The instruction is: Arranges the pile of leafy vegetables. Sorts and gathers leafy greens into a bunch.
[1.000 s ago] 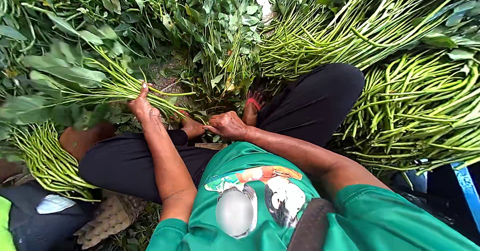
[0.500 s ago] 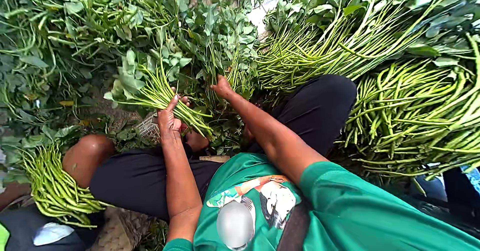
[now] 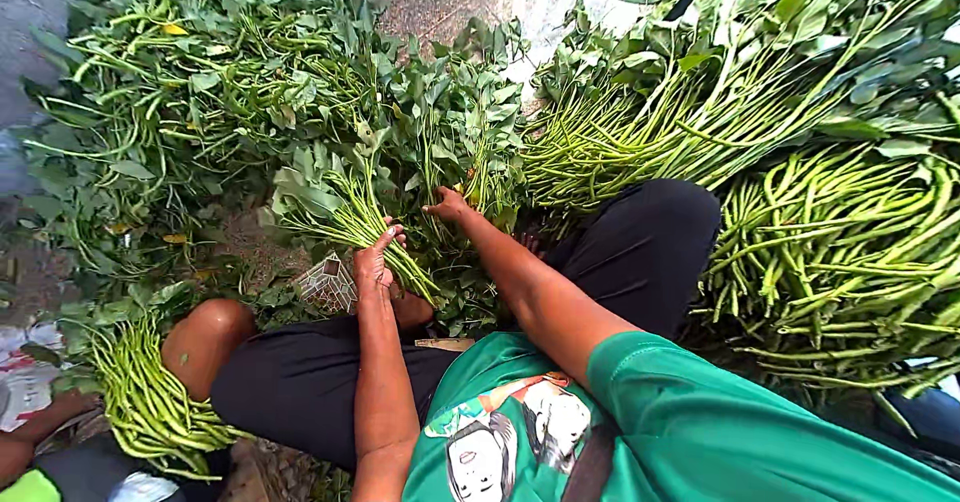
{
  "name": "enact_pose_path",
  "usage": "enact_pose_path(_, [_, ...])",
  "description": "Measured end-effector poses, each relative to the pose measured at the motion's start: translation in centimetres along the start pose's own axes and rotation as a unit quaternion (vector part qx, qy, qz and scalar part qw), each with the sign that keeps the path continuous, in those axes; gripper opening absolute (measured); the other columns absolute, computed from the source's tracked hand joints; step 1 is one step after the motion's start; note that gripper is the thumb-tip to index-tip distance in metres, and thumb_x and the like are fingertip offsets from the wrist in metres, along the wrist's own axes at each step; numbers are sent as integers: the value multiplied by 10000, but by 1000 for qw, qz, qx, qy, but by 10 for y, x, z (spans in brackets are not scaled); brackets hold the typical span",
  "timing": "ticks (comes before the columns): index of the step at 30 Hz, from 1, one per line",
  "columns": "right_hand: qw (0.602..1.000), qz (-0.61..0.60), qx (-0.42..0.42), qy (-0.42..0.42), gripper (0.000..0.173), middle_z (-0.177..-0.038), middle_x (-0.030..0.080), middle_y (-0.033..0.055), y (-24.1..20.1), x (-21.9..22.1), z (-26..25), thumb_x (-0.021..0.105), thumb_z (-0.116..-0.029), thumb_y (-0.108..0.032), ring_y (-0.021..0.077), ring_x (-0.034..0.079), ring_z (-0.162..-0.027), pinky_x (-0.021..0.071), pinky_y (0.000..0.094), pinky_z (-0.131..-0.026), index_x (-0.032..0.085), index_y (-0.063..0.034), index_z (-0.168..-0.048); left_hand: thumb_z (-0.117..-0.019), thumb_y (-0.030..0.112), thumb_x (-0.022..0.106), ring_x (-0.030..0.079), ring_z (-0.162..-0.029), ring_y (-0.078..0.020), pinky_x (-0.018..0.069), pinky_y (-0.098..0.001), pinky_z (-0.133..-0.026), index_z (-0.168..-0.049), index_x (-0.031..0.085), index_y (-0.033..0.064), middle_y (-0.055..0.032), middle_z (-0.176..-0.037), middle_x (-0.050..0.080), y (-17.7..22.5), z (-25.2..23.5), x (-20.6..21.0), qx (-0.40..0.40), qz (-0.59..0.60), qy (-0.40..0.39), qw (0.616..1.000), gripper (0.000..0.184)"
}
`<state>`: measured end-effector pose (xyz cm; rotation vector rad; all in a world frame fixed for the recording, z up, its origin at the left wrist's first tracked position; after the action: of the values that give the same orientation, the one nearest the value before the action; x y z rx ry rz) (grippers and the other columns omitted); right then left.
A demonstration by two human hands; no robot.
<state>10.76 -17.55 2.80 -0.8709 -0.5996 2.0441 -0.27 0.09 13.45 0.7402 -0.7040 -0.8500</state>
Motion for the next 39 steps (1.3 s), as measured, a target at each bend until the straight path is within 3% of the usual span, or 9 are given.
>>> enact_pose_path(6, [1000,-1,23,15,424,-1317,629,280,-16,-5,11,736,-951,-250,431,580,-1280,453,623,-1066,659,24,-1265,-946,-44,666,739,-796,-224,630,-351,-736,-1240,643,-16,-142,-968,744,3,-1,-3,18,-14,32,999,297])
enact_pose_path(11, [983,126,-132,9,293,-1200,686,250,-23,-5,64,633,-1011,-173,432,645,-1175,497,645,-990,660,-6,-1251,-954,9,682,711,-788,-160,608,-307,-723,-1248,653,67,-77,-976,731,2,0,-3,13,-73,21,997,302])
enact_pose_path(18, [917,174,-346,95,269,-1130,683,256,-33,4,128,584,-1020,-166,421,685,-1023,513,592,-906,700,25,-1171,-899,-5,747,696,-833,-151,605,-312,-748,-1203,639,1,-84,-1017,724,1,-5,24,73,-65,-13,995,322])
enact_pose_path(23, [895,209,-388,71,286,-1156,677,255,-62,9,141,548,-1039,-176,409,671,-1086,504,576,-927,715,36,-1133,-870,-58,745,719,-974,-191,594,-346,-903,-1214,630,-43,-121,-1055,744,16,-2,22,168,-60,-36,983,363])
enact_pose_path(28, [852,226,-470,41,284,-977,674,230,-34,24,162,554,-1050,-193,401,691,-941,553,535,-833,695,44,-984,-883,-51,735,715,-918,-164,608,-331,-860,-1222,604,-23,-93,-1028,732,25,-4,-7,169,-64,47,982,365])
enact_pose_path(30, [859,279,-429,-22,282,-1005,691,242,-9,26,173,544,-1048,-174,417,695,-968,549,559,-866,697,55,-988,-868,-39,762,711,-920,-160,606,-330,-857,-1252,575,-25,-102,-1041,720,31,-7,-21,165,-65,103,979,427])
enact_pose_path(33, [872,418,-167,-192,255,-1240,656,298,27,19,185,566,-1034,-124,496,628,-1159,457,694,-988,704,60,-1142,-864,-30,770,701,-948,-154,599,-325,-871,-1278,550,-31,-109,-1087,700,35,-10,-36,164,-78,123,976,469])
enact_pose_path(35, [870,444,-62,-205,256,-1296,624,313,38,7,179,615,-993,-112,538,611,-1161,470,750,-921,701,25,-1192,-864,-21,774,707,-923,-150,607,-320,-843,-1248,581,-21,-99,-1062,710,33,-10,-36,158,-85,115,977,430])
enact_pose_path(39, [920,321,-211,-71,252,-1191,675,256,1,-16,163,576,-1037,-193,461,673,-1069,525,665,-867,718,-19,-1149,-875,-41,754,714,-921,-158,613,-317,-842,-1242,582,-23,-95,-1050,718,28,-6,-22,161,-76,59,982,406])
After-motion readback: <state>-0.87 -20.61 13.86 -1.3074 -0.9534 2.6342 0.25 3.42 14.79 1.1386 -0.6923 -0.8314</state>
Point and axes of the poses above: each hand's wrist, its own z-axis away from the middle knuckle, its own x-axis out of the palm, y = z × x, the point moved 4 cm from there along -z, towards the middle knuckle
